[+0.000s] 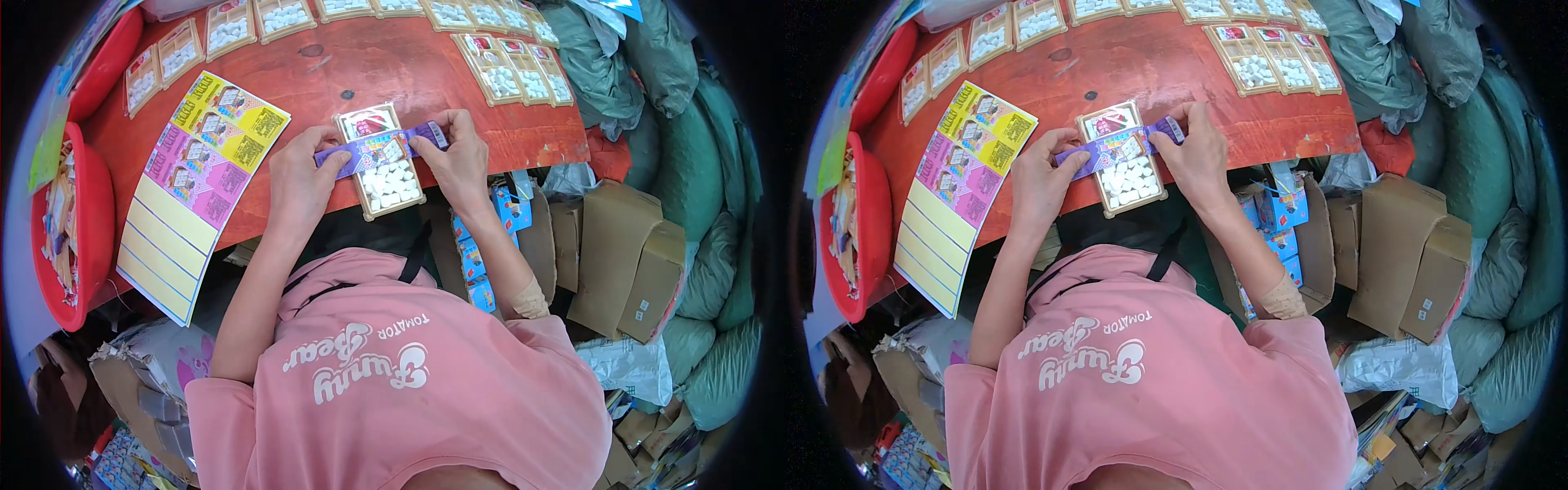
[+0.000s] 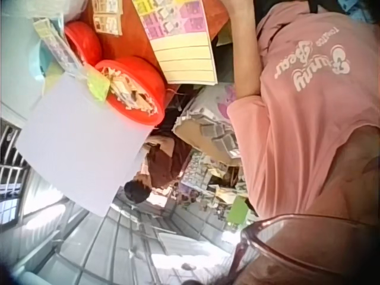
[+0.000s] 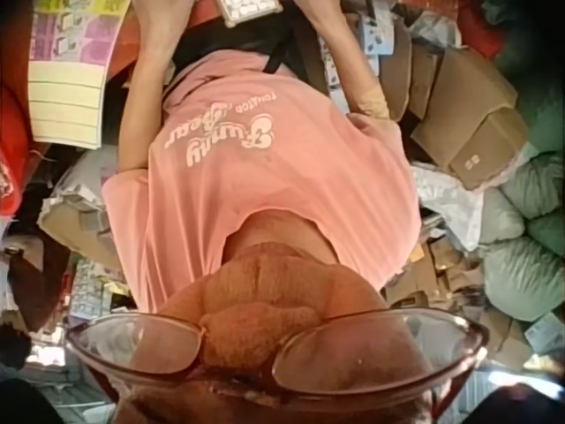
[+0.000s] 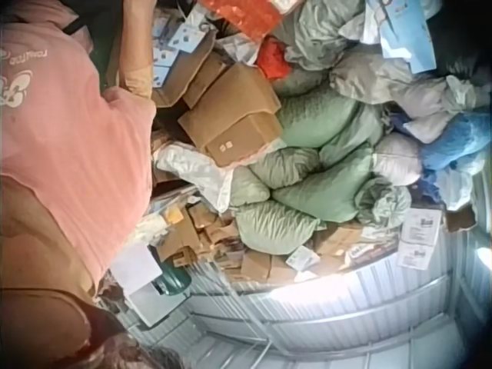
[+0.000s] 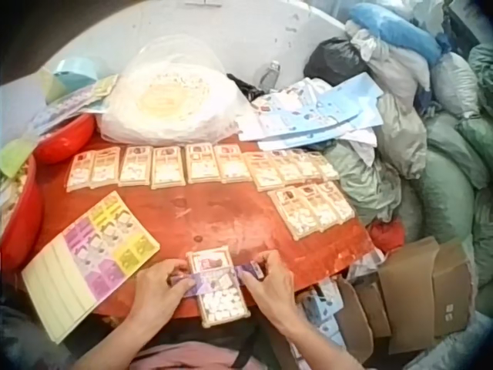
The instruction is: Applying adhesive labels to seal small boxes containing toy parts.
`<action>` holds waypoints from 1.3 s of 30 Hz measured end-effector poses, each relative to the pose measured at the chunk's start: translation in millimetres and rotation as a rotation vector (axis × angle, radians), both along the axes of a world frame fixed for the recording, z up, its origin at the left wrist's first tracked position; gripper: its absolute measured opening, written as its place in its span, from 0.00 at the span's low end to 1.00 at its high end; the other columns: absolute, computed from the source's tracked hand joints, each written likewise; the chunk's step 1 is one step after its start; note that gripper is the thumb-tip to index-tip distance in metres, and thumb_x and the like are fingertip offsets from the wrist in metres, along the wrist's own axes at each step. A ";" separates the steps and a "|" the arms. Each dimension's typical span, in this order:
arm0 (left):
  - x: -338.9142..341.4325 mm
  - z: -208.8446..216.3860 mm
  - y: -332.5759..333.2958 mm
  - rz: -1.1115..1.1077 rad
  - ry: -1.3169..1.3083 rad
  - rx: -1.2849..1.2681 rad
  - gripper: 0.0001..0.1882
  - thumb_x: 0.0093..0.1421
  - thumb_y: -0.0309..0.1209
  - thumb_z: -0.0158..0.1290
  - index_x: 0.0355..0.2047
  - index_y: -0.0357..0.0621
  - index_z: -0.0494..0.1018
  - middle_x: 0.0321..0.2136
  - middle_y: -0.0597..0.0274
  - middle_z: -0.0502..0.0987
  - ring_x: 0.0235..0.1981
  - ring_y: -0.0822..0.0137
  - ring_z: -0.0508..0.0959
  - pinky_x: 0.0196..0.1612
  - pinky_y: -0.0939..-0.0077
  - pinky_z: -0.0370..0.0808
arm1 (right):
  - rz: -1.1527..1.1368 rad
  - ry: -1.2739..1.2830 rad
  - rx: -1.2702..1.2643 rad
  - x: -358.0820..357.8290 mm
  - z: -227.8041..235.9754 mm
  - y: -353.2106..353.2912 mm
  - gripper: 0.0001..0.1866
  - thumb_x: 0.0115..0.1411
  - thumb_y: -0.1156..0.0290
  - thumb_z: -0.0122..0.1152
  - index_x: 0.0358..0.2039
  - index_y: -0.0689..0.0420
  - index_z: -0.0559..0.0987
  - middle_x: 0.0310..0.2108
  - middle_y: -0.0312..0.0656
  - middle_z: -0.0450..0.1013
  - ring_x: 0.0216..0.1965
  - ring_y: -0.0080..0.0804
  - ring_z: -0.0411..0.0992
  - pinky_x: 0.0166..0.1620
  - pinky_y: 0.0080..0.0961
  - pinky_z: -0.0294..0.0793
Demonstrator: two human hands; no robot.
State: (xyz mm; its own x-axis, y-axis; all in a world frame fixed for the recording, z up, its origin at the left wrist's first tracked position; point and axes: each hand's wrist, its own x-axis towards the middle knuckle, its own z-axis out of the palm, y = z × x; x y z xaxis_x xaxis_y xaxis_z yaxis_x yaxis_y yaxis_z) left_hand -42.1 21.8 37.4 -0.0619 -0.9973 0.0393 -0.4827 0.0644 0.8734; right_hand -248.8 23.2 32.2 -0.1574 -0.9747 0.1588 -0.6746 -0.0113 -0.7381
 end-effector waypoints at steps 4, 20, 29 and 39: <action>13.2 5.9 15.5 -0.010 -0.029 -0.002 0.12 0.49 0.24 0.57 0.35 0.34 0.72 0.26 0.51 0.78 0.29 0.66 0.79 0.32 0.74 0.74 | 0.093 0.084 -0.031 13.5 2.6 8.6 0.16 0.48 0.71 0.65 0.34 0.60 0.69 0.25 0.45 0.73 0.28 0.38 0.74 0.32 0.30 0.72; 49.6 -11.6 111.0 0.383 0.149 0.004 0.05 0.53 0.18 0.54 0.30 0.30 0.74 0.34 0.60 0.70 0.30 0.73 0.74 0.31 0.83 0.74 | 0.424 0.069 -0.034 74.5 -0.1 29.1 0.15 0.48 0.74 0.63 0.34 0.60 0.67 0.25 0.46 0.73 0.28 0.40 0.75 0.31 0.32 0.72; 41.6 -22.9 116.5 0.335 0.494 0.212 0.10 0.55 0.22 0.51 0.35 0.25 0.72 0.37 0.58 0.69 0.34 0.73 0.75 0.38 0.82 0.72 | 0.433 0.025 0.073 75.6 6.0 33.4 0.14 0.48 0.74 0.62 0.34 0.60 0.68 0.26 0.46 0.73 0.29 0.39 0.75 0.32 0.30 0.73; 42.2 -15.7 115.7 0.227 1.145 0.544 0.17 0.63 0.31 0.47 0.48 0.33 0.65 0.45 0.52 0.72 0.44 0.64 0.75 0.47 0.68 0.74 | 0.393 -0.693 0.439 60.6 8.0 20.6 0.07 0.54 0.75 0.61 0.31 0.58 0.70 0.28 0.36 0.73 0.27 0.15 0.71 0.27 0.09 0.72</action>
